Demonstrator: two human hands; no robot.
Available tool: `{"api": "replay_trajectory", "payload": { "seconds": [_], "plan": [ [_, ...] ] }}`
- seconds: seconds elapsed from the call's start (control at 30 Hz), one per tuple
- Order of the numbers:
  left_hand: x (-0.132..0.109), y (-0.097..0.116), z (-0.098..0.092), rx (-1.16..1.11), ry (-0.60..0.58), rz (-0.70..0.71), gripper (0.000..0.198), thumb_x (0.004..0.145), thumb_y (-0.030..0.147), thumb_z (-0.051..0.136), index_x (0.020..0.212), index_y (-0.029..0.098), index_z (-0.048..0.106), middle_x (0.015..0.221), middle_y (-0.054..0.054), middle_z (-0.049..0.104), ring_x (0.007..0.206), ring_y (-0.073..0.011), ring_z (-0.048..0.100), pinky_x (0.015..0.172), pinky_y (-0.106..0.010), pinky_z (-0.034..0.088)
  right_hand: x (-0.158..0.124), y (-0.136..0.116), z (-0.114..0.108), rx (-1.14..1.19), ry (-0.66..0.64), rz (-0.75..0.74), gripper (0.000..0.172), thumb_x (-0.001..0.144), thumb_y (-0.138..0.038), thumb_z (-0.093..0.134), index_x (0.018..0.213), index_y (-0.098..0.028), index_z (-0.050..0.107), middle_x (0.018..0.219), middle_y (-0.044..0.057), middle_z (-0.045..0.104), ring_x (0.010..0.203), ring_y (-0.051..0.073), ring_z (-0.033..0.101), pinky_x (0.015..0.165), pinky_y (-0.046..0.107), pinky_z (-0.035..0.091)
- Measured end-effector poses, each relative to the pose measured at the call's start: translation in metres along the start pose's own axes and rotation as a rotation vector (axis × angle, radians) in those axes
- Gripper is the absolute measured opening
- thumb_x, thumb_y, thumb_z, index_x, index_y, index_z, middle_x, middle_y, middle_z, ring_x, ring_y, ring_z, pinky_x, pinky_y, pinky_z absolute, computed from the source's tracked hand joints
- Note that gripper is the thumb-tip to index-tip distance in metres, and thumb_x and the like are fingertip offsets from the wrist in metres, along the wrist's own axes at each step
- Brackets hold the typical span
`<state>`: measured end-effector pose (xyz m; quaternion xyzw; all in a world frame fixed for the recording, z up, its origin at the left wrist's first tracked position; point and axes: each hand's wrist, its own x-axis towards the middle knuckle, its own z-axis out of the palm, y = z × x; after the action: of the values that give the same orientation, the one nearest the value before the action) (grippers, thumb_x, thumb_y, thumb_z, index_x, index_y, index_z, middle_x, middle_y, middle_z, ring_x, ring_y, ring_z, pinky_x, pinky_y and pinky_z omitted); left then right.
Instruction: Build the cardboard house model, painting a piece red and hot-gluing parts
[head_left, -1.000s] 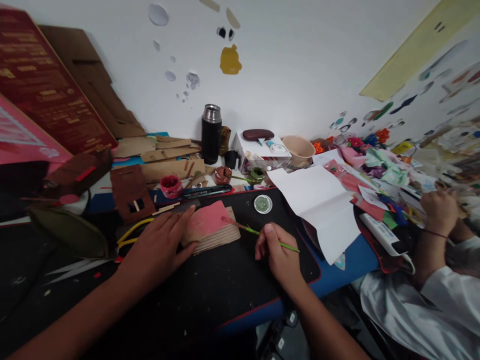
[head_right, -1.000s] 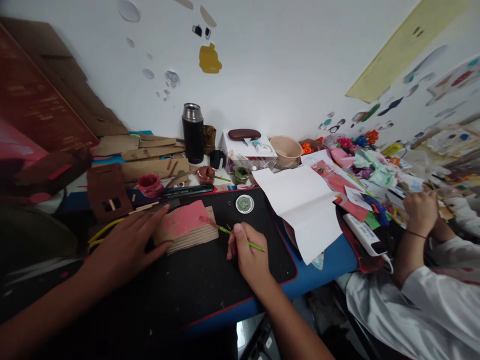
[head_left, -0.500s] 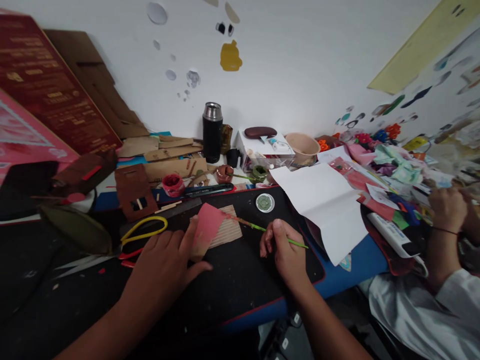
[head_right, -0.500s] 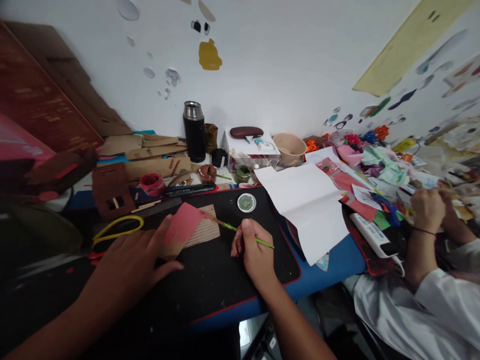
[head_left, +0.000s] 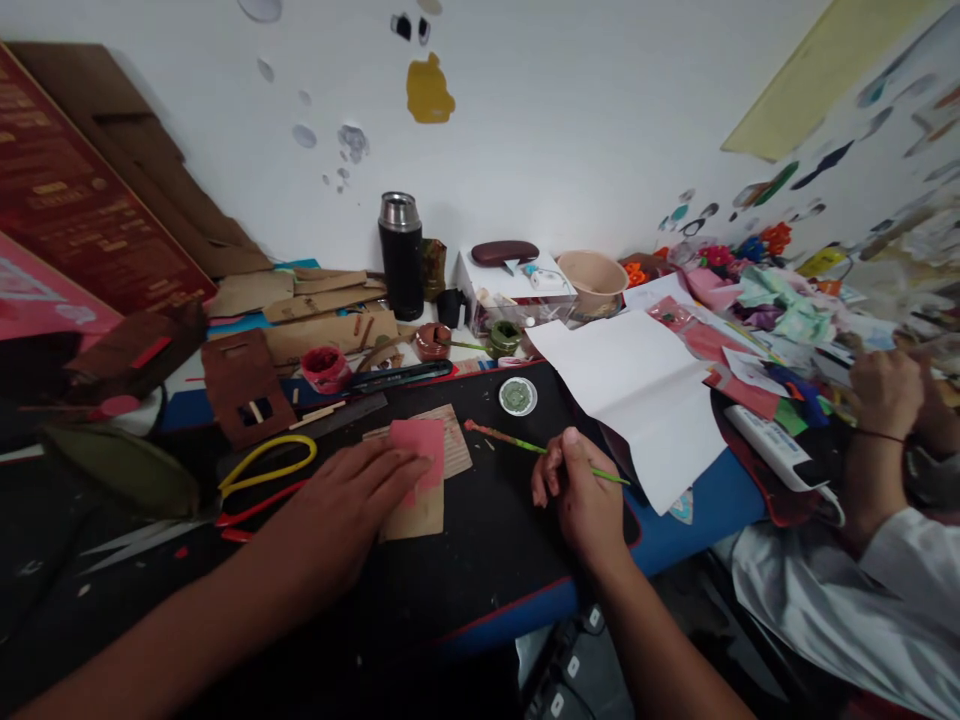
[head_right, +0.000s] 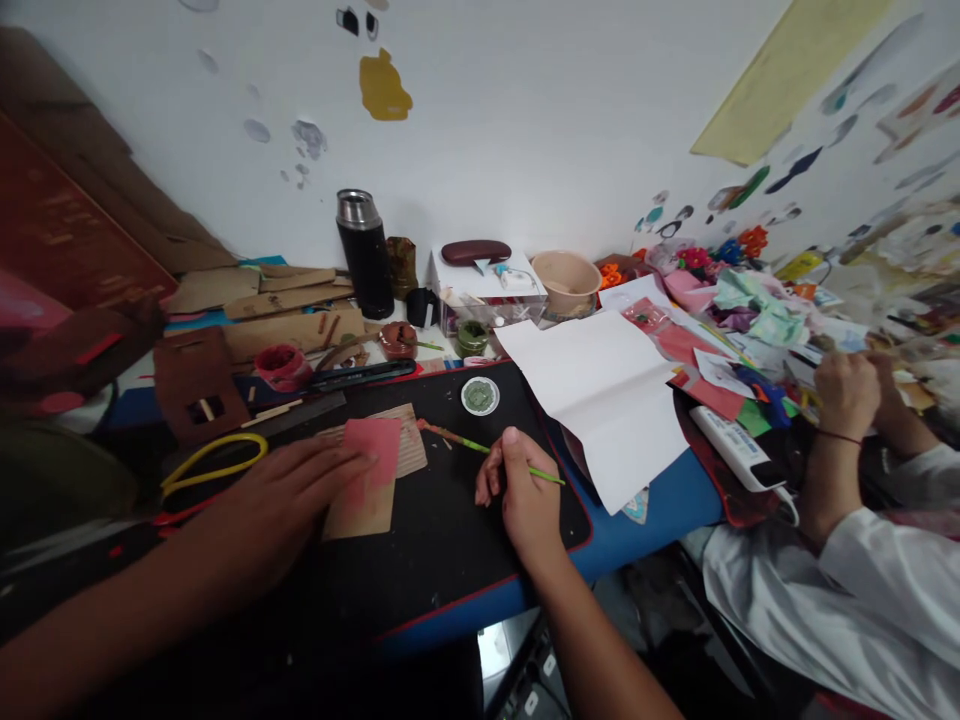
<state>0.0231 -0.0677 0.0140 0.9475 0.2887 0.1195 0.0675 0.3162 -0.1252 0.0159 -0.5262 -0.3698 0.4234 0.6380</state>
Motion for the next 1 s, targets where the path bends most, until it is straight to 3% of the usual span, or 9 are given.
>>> {"api": "replay_trajectory", "payload": {
  "seconds": [0.13, 0.23, 0.37, 0.5, 0.63, 0.83, 1.0],
  "plan": [
    [0.028, -0.031, -0.004, 0.068, -0.125, 0.122, 0.077, 0.091, 0.001, 0.042, 0.16, 0.035, 0.05, 0.17, -0.001, 0.046, 0.163, -0.0263, 0.03, 0.131, -0.054, 0.027, -0.001, -0.002, -0.008, 0.019, 0.044, 0.003, 0.051, 0.102, -0.061, 0.064, 0.071, -0.021, 0.057, 0.051, -0.006, 0.046, 0.04, 0.013, 0.053, 0.041, 0.024, 0.04],
    [0.045, -0.038, -0.006, 0.055, -0.184, 0.205, 0.076, 0.093, 0.001, 0.048, 0.156, 0.042, 0.052, 0.169, 0.005, 0.047, 0.163, -0.0225, 0.028, 0.135, -0.051, 0.018, -0.002, -0.003, -0.011, 0.021, 0.067, 0.017, 0.052, 0.101, -0.064, 0.063, 0.071, -0.022, 0.056, 0.05, -0.007, 0.044, 0.039, 0.013, 0.052, 0.039, 0.024, 0.039],
    [0.063, -0.037, -0.003, -0.002, -0.185, 0.303, 0.075, 0.09, 0.001, 0.057, 0.149, 0.047, 0.058, 0.163, 0.006, 0.055, 0.161, -0.0207, 0.033, 0.136, -0.049, 0.02, -0.004, -0.003, -0.013, 0.018, 0.072, 0.03, 0.053, 0.101, -0.065, 0.063, 0.071, -0.022, 0.055, 0.05, -0.007, 0.044, 0.039, 0.012, 0.051, 0.039, 0.024, 0.039],
    [0.073, -0.036, -0.001, -0.011, -0.214, 0.376, 0.067, 0.09, -0.001, 0.055, 0.141, 0.042, 0.065, 0.159, 0.005, 0.059, 0.161, -0.0211, 0.033, 0.135, -0.051, 0.02, -0.004, -0.004, -0.013, 0.041, 0.086, 0.041, 0.052, 0.1, -0.063, 0.065, 0.07, -0.022, 0.056, 0.05, -0.007, 0.044, 0.039, 0.012, 0.051, 0.039, 0.024, 0.038],
    [0.075, -0.029, 0.001, 0.004, -0.305, 0.368, 0.064, 0.093, 0.0, 0.051, 0.143, 0.037, 0.064, 0.162, 0.001, 0.056, 0.163, -0.0217, 0.029, 0.135, -0.052, 0.015, -0.001, -0.002, -0.011, 0.078, 0.09, 0.044, 0.05, 0.099, -0.06, 0.068, 0.07, -0.021, 0.057, 0.049, -0.007, 0.045, 0.038, 0.012, 0.051, 0.039, 0.023, 0.037],
    [0.076, -0.022, 0.0, -0.023, -0.277, 0.315, 0.055, 0.093, 0.0, 0.049, 0.132, 0.033, 0.069, 0.162, -0.001, 0.057, 0.162, -0.0214, 0.032, 0.135, -0.05, 0.018, 0.001, 0.0, -0.008, 0.101, 0.092, 0.059, 0.05, 0.097, -0.062, 0.069, 0.07, -0.021, 0.057, 0.049, -0.007, 0.044, 0.038, 0.012, 0.05, 0.038, 0.023, 0.036],
    [0.068, -0.032, -0.011, 0.003, -0.278, 0.326, 0.053, 0.092, 0.005, 0.049, 0.136, 0.029, 0.067, 0.166, -0.003, 0.051, 0.163, -0.0229, 0.028, 0.135, -0.05, 0.015, 0.002, 0.001, -0.011, 0.096, 0.091, 0.058, 0.049, 0.098, -0.059, 0.069, 0.07, -0.021, 0.056, 0.05, -0.007, 0.044, 0.039, 0.011, 0.05, 0.039, 0.023, 0.036]
  ]
}}
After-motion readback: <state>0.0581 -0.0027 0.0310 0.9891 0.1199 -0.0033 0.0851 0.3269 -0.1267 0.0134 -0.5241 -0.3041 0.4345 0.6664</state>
